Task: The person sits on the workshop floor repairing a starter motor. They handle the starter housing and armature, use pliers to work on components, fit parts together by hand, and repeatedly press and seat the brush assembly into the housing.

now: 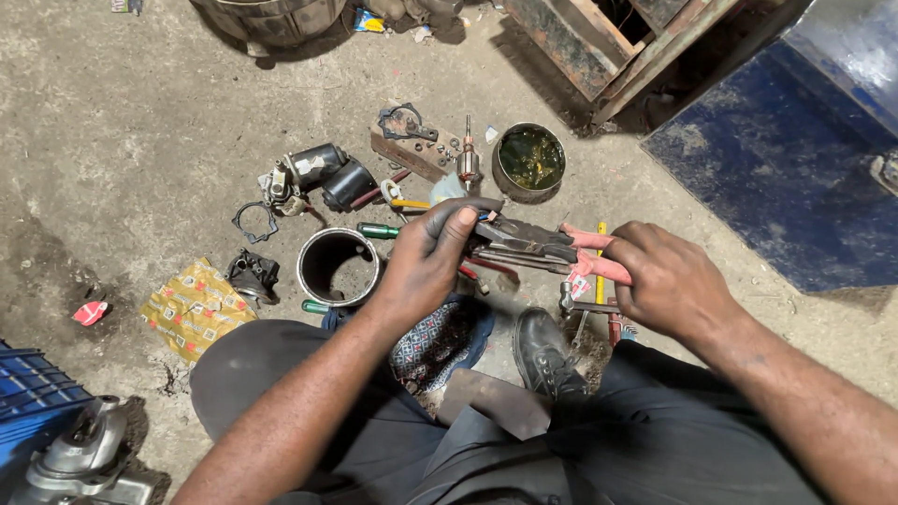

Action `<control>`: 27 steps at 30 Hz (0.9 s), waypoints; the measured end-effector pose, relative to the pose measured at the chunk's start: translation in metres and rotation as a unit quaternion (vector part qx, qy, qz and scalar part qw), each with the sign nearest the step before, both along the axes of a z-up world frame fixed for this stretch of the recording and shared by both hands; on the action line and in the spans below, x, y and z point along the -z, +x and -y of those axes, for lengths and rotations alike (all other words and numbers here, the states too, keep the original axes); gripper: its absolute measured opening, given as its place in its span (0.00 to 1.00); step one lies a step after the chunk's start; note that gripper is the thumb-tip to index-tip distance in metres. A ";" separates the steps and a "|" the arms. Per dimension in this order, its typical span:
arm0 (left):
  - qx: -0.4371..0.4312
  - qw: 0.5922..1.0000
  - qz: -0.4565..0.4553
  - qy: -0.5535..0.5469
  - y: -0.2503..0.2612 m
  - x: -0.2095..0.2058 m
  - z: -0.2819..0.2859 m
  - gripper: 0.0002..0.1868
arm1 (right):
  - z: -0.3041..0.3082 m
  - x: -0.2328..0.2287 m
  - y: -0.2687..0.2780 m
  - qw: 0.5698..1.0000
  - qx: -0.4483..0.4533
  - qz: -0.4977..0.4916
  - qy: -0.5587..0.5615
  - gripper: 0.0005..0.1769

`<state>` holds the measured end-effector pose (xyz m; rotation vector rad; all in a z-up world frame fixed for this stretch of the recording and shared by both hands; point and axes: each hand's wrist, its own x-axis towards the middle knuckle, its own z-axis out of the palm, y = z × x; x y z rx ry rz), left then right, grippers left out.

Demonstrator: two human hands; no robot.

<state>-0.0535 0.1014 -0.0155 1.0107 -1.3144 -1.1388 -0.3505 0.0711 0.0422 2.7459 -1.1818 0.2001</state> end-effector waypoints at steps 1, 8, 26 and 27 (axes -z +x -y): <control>0.000 1.000 0.000 0.001 -0.002 0.001 0.000 0.22 | 0.002 0.001 -0.001 1.000 0.000 0.000 0.001 0.17; -0.037 0.999 0.020 -0.017 -0.007 0.001 -0.001 0.21 | 0.015 0.012 -0.006 1.000 -0.022 -0.002 -0.013 0.18; -0.110 0.994 -0.010 0.005 -0.023 0.012 0.012 0.17 | 0.035 0.016 -0.010 0.996 -0.057 -0.025 -0.056 0.14; -0.102 0.993 -0.040 0.052 -0.025 0.014 0.013 0.18 | 0.036 0.015 -0.010 0.997 -0.057 -0.035 -0.049 0.15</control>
